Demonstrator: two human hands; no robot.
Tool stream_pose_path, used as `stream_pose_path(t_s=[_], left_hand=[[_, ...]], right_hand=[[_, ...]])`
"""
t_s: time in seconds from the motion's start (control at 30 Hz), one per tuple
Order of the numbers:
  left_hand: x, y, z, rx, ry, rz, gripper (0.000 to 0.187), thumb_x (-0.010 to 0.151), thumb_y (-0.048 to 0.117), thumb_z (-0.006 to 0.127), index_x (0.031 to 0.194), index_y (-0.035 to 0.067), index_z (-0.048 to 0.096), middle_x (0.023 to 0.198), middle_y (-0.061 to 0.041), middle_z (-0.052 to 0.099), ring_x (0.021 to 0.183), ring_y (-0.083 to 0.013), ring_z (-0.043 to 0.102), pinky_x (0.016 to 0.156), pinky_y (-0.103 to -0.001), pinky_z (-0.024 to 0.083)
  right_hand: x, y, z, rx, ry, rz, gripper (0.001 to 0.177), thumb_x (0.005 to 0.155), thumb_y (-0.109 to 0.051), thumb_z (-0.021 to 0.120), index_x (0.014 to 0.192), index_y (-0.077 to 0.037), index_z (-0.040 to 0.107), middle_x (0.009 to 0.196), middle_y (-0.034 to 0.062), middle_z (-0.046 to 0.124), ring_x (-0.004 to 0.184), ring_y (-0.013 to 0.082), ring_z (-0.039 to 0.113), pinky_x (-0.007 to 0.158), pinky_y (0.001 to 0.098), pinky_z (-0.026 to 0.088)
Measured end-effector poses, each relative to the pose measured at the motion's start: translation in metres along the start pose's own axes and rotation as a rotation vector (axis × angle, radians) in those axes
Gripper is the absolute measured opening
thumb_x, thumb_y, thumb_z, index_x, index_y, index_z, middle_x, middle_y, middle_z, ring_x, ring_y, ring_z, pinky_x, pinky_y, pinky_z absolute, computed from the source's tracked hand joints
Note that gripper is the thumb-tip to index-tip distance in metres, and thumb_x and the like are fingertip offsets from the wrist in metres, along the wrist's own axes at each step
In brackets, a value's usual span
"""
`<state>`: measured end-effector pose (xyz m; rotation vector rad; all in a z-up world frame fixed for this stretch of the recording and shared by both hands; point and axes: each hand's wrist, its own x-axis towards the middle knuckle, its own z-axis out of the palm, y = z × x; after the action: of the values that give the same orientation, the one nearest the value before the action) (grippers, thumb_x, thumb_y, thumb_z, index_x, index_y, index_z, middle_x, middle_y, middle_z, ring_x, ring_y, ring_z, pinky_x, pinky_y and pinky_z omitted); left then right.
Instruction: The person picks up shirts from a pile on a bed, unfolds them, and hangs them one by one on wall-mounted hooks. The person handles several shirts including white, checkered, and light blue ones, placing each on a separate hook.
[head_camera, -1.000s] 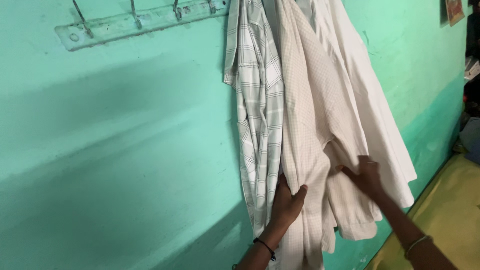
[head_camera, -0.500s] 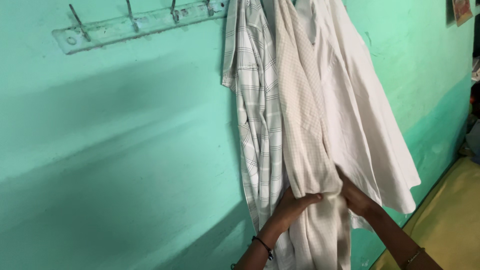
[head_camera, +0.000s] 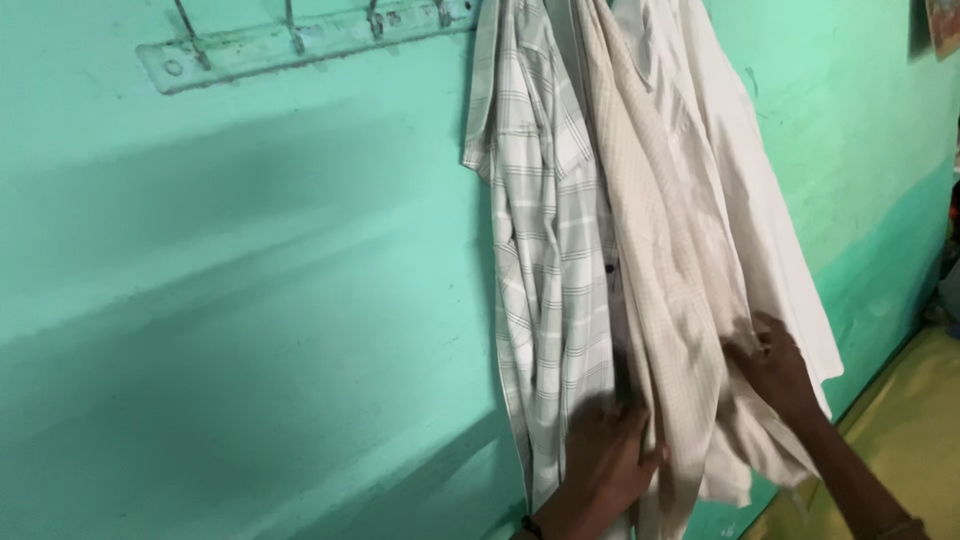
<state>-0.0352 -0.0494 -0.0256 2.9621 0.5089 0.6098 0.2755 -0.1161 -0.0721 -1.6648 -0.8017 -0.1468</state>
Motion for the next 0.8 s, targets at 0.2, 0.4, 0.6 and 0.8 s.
stream_pose_path(t_s=[0.2,0.4,0.6,0.8], left_hand=[[0.011,-0.012,-0.04,0.402,0.767,0.189,0.071,0.098,0.043,0.07,0.157,0.012,0.044,0.167,-0.022,0.027,0.153,-0.0473,0.024,0.113,-0.08,0.008],[0.013,-0.044,0.044,0.275,-0.29,-0.022,0.112,0.078,0.051,0.083,0.166,0.017,0.023,0.167,-0.021,-0.004,0.15,-0.0551,0.011,0.099,-0.094,0.013],[0.056,-0.091,0.207,0.144,-1.109,0.124,0.093,0.075,0.075,0.071,0.13,0.001,0.069,0.142,-0.027,0.066,0.125,-0.051,0.063,0.097,-0.065,0.052],[0.04,-0.031,0.247,0.291,-0.957,-0.055,0.106,0.081,0.061,0.077,0.162,0.016,0.026,0.162,-0.014,0.035,0.146,-0.0481,0.034,0.099,-0.094,0.031]], right_hand=[[-0.064,-0.076,0.02,-0.152,0.259,-0.608,0.076,0.095,-0.042,0.061,0.155,-0.002,0.038,0.151,0.0249,0.045,0.14,0.0417,0.044,0.114,0.0547,0.037],[-0.068,-0.022,0.064,-0.811,-0.431,-0.519,0.102,0.085,-0.064,0.072,0.161,-0.027,0.014,0.163,0.0149,0.03,0.144,0.0397,0.031,0.111,0.0641,0.032],[-0.109,0.048,0.05,-1.043,-1.04,0.044,0.113,0.084,-0.069,0.078,0.165,-0.04,0.004,0.17,0.0127,0.02,0.156,0.036,0.023,0.113,0.0642,0.04],[-0.144,0.064,0.012,-1.016,-0.971,0.129,0.102,0.089,-0.062,0.074,0.164,-0.038,0.01,0.167,0.01,0.026,0.154,0.0359,0.026,0.113,0.068,0.036]])
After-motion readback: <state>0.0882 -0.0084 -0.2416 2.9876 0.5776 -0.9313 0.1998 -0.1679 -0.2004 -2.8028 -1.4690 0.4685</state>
